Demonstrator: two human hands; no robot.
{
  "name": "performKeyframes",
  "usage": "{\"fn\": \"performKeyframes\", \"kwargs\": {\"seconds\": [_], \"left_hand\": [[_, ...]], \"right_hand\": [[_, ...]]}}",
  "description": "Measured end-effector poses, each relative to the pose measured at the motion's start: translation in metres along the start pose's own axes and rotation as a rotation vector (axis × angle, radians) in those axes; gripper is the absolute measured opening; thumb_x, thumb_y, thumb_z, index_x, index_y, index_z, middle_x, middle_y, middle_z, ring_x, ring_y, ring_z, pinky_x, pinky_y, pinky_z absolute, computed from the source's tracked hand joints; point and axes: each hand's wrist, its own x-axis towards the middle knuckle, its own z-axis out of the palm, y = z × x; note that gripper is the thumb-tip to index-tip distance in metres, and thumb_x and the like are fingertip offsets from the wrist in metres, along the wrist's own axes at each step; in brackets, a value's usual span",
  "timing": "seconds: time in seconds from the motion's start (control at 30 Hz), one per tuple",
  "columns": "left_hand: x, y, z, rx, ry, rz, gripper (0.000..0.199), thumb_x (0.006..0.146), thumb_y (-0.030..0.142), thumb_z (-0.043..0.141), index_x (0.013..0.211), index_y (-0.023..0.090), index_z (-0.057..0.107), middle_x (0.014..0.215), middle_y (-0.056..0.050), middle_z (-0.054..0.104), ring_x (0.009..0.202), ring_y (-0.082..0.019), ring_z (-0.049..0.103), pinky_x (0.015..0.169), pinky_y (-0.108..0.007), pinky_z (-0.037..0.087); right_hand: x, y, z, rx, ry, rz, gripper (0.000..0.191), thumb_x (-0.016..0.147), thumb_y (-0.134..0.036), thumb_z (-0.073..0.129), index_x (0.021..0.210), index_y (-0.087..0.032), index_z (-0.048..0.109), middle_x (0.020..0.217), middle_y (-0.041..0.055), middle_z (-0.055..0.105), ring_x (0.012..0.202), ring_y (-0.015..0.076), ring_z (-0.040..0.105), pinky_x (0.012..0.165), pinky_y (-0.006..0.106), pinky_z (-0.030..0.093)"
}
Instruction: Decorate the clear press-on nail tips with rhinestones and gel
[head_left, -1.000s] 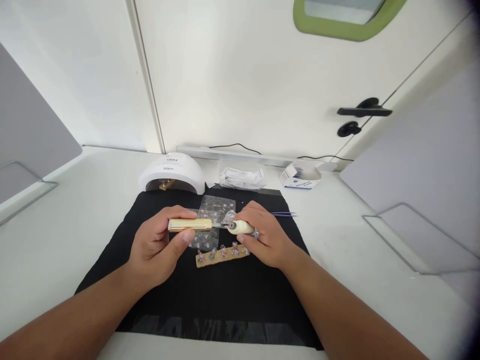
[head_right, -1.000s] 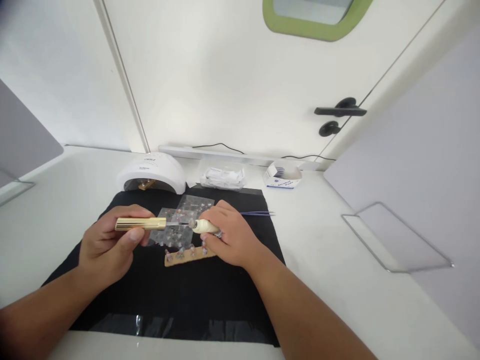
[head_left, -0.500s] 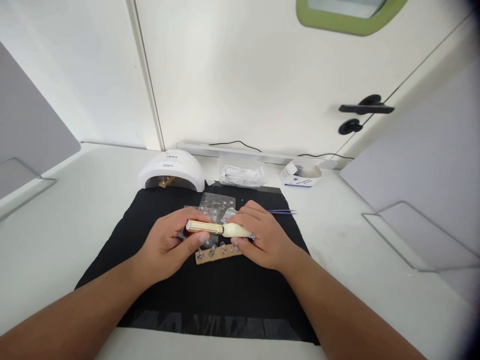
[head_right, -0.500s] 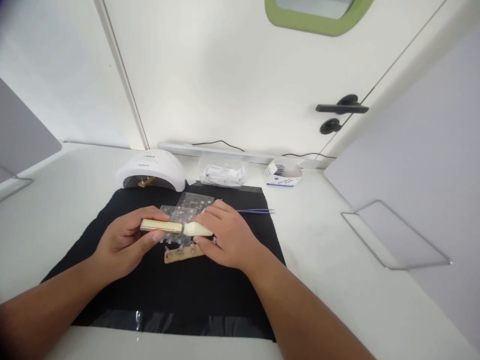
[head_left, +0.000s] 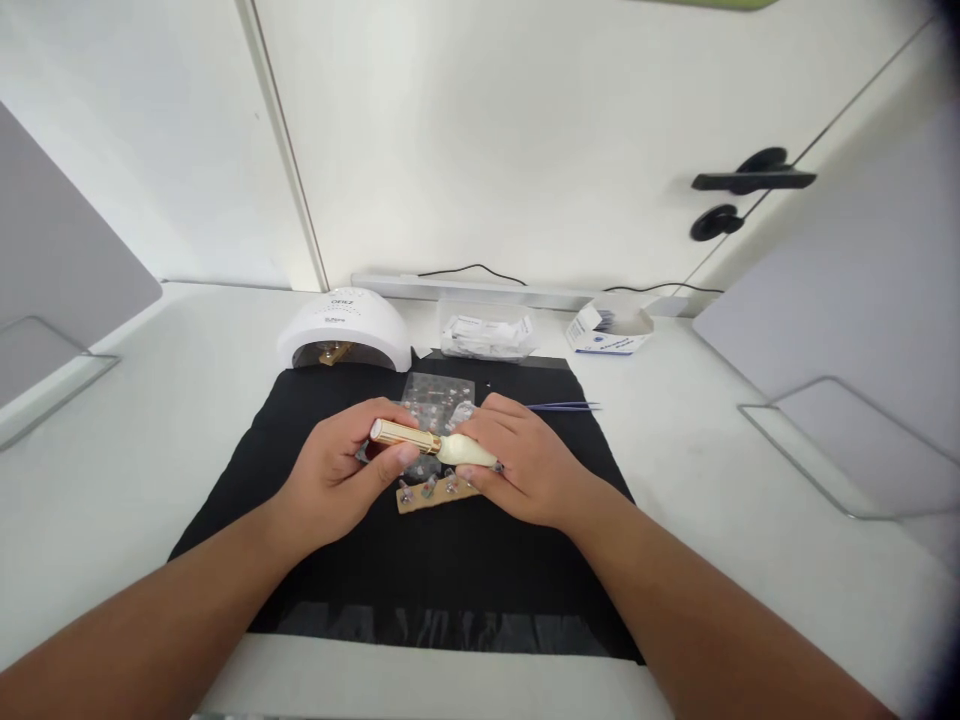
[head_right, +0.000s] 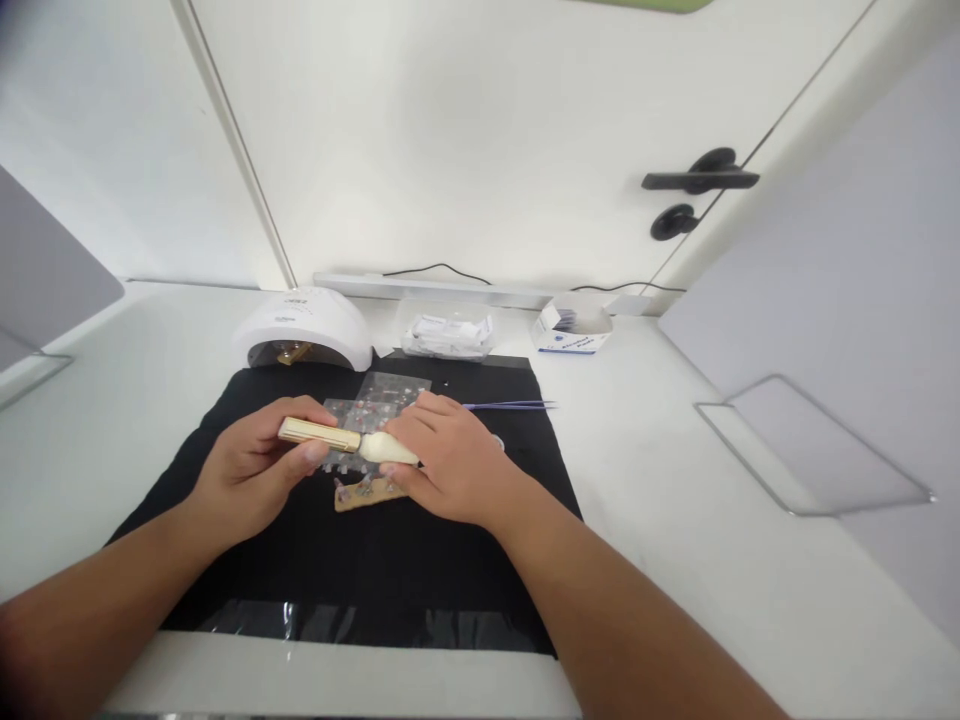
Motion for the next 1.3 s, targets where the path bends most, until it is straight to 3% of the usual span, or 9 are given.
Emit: {"fn": "performKeyframes", "kwargs": {"seconds": [0.17,0.27,0.4,0.5,0.63,0.77,0.87,1.07,1.3], "left_hand": [[-0.001,0.0,-0.001,-0.086,0.106,0.063,0.009,0.092,0.024,0.062,0.099,0.022,0.066,0.08,0.002,0.061,0.063,-0.009,0.054,0.059,-0.023,0.044],[-0.001,-0.001,-0.002,-0.169,0.204,0.094,0.011,0.092,0.023,0.062,0.102,0.023,0.067,0.086,0.0,0.062,0.064,-0.01,0.055,0.059,-0.024,0.045],[0.0,0.0,-0.005,-0.283,0.26,0.077,0.012,0.092,0.027,0.063,0.102,0.023,0.068,0.082,0.0,0.061,0.059,-0.009,0.051,0.053,-0.023,0.043],[0.002,0.0,-0.008,-0.305,0.184,-0.017,0.012,0.093,0.029,0.062,0.102,0.022,0.068,0.073,0.001,0.058,0.058,-0.009,0.05,0.053,-0.022,0.042],[0.005,-0.002,-0.008,-0.232,-0.113,-0.161,0.014,0.092,0.033,0.063,0.098,0.021,0.067,0.078,0.0,0.062,0.063,-0.01,0.052,0.056,-0.021,0.042],[0.007,-0.002,-0.005,-0.133,-0.333,-0.209,0.017,0.092,0.035,0.062,0.094,0.019,0.067,0.08,-0.001,0.064,0.07,-0.012,0.055,0.062,-0.023,0.043],[0.007,-0.003,-0.004,-0.145,-0.345,-0.239,0.019,0.093,0.037,0.061,0.093,0.019,0.066,0.079,-0.001,0.063,0.07,-0.012,0.055,0.063,-0.023,0.042],[0.007,-0.005,-0.002,-0.202,-0.23,-0.282,0.015,0.092,0.033,0.062,0.092,0.019,0.066,0.077,0.002,0.061,0.064,-0.009,0.048,0.059,-0.021,0.038],[0.014,-0.01,-0.006,-0.273,-0.225,-0.313,0.014,0.089,0.027,0.062,0.08,0.017,0.064,0.067,0.003,0.057,0.06,-0.008,0.047,0.057,-0.019,0.039]], "right_hand": [[0.0,0.002,-0.002,0.03,0.026,-0.018,0.016,0.093,-0.03,0.052,0.097,-0.015,0.058,0.081,0.0062,0.062,0.074,0.0191,0.047,0.071,0.036,0.042],[-0.001,0.006,-0.006,0.069,0.046,-0.024,0.012,0.091,-0.027,0.053,0.093,-0.016,0.057,0.077,0.0045,0.059,0.071,0.018,0.045,0.069,0.035,0.041],[-0.005,0.014,-0.011,0.124,0.097,-0.001,0.009,0.089,-0.026,0.056,0.09,-0.017,0.057,0.072,0.0023,0.054,0.07,0.0173,0.044,0.066,0.033,0.039],[-0.01,0.021,-0.012,0.185,0.165,0.097,0.01,0.09,-0.027,0.056,0.09,-0.017,0.058,0.074,0.0013,0.051,0.07,0.0162,0.046,0.065,0.031,0.038],[-0.015,0.026,-0.013,0.249,0.256,0.26,0.012,0.09,-0.03,0.056,0.087,-0.019,0.057,0.076,-0.0002,0.048,0.069,0.0148,0.048,0.065,0.031,0.038],[-0.015,0.027,-0.011,0.237,0.27,0.287,0.01,0.089,-0.029,0.056,0.086,-0.019,0.057,0.075,-0.0006,0.049,0.07,0.0149,0.05,0.066,0.03,0.038],[-0.013,0.027,-0.01,0.196,0.247,0.266,0.01,0.088,-0.029,0.057,0.086,-0.019,0.057,0.075,-0.0003,0.05,0.069,0.0151,0.049,0.065,0.03,0.038],[-0.013,0.026,-0.008,0.18,0.233,0.245,0.01,0.088,-0.028,0.056,0.087,-0.018,0.056,0.075,0.0003,0.049,0.069,0.0154,0.049,0.064,0.03,0.037],[-0.015,0.026,-0.008,0.163,0.235,0.244,0.012,0.089,-0.03,0.057,0.087,-0.018,0.057,0.075,0.0005,0.05,0.068,0.0155,0.05,0.064,0.03,0.037]]}}
